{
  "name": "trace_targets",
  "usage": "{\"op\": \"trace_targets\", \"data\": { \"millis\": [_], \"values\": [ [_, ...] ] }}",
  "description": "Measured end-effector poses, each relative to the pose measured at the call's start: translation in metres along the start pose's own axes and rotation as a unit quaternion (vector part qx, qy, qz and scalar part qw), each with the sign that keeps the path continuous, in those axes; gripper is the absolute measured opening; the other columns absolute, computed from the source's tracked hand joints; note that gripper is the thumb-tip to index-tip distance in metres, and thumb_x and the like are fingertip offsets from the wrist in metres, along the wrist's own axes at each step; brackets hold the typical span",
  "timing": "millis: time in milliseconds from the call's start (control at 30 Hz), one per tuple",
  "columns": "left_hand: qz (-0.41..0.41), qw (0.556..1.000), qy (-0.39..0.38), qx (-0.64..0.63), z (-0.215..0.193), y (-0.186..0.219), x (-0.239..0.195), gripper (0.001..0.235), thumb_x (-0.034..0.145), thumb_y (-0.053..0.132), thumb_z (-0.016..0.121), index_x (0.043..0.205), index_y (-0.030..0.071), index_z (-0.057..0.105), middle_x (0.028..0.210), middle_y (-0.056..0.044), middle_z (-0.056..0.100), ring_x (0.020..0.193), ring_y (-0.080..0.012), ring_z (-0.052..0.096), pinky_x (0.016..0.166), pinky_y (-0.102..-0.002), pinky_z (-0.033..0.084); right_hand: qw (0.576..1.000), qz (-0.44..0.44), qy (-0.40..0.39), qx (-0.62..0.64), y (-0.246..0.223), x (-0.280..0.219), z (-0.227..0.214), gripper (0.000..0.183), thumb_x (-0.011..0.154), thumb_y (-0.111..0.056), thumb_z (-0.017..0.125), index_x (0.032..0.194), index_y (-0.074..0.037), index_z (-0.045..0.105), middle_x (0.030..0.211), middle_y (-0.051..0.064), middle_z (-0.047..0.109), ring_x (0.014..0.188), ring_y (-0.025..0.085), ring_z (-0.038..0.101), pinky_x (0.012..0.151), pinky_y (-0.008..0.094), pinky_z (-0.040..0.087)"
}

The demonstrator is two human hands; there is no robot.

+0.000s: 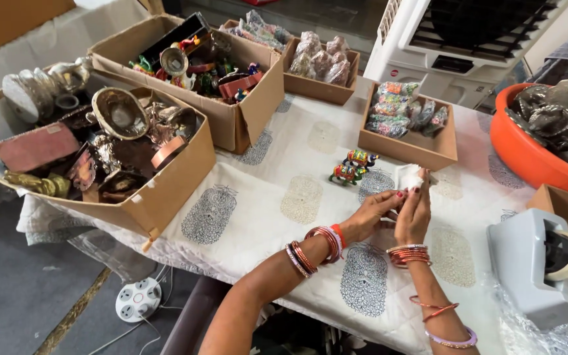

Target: The person selects two small colorful elephant figurines from a cardboard box and places them on a table. They then use a white cloth to wipe each figurine individually, rotating them to clean multiple sides. The cleaned figurines remain on the table.

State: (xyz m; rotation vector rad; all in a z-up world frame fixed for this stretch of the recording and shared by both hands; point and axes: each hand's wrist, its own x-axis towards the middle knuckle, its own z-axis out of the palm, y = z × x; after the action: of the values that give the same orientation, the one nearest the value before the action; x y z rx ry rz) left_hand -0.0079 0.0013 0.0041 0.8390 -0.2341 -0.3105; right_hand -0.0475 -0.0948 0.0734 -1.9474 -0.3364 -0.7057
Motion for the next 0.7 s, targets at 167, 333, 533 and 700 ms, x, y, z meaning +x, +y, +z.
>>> {"op": "trace_targets", "data": {
  "millis": [167, 333, 533, 700],
  "values": [
    [0.006, 1.000, 0.019, 0.003, -0.014, 0.005, 0.008, 0.028, 0.109, 0.034, 0.057, 0.125, 0.013, 0.066, 0.105, 0.000, 0.068, 0.089, -0.0127, 0.063, 0.078, -0.031, 0.056, 0.999, -0.040, -0.031, -0.012, 0.008, -0.009, 0.011, 0.054, 0.113, -0.033, 0.034, 0.159, -0.006, 0.035, 0.165, 0.020, 0.036, 0.151, 0.033, 0.037, 0.120, 0.046, 0.035],
    [0.023, 0.994, 0.049, -0.094, -0.021, 0.011, 0.011, 0.028, 0.108, 0.034, 0.056, 0.125, 0.014, 0.065, 0.104, 0.000, 0.069, 0.089, -0.0117, 0.066, 0.075, -0.030, 0.060, 0.979, -0.154, -0.068, -0.119, 0.002, -0.016, 0.020, 0.053, 0.113, -0.033, 0.033, 0.159, -0.007, 0.041, 0.166, 0.020, 0.039, 0.156, 0.035, 0.032, 0.127, 0.050, 0.025],
    [0.004, 1.000, 0.009, 0.007, -0.013, -0.010, 0.012, 0.030, 0.111, 0.035, 0.057, 0.129, 0.013, 0.066, 0.101, 0.001, 0.068, 0.083, -0.0105, 0.063, 0.073, -0.029, 0.058, 1.000, -0.010, -0.009, -0.007, -0.001, 0.000, -0.001, 0.054, 0.112, -0.032, 0.033, 0.159, -0.005, 0.035, 0.162, 0.020, 0.041, 0.149, 0.033, 0.042, 0.121, 0.044, 0.036],
    [0.038, 0.997, 0.021, -0.060, -0.031, 0.002, 0.020, 0.029, 0.111, 0.035, 0.058, 0.126, 0.011, 0.063, 0.103, -0.001, 0.069, 0.086, -0.0115, 0.066, 0.076, -0.031, 0.059, 0.987, -0.125, -0.064, -0.077, 0.002, -0.016, 0.018, 0.054, 0.112, -0.030, 0.033, 0.159, -0.002, 0.036, 0.163, 0.023, 0.038, 0.152, 0.038, 0.036, 0.123, 0.046, 0.029]
  ]
}}
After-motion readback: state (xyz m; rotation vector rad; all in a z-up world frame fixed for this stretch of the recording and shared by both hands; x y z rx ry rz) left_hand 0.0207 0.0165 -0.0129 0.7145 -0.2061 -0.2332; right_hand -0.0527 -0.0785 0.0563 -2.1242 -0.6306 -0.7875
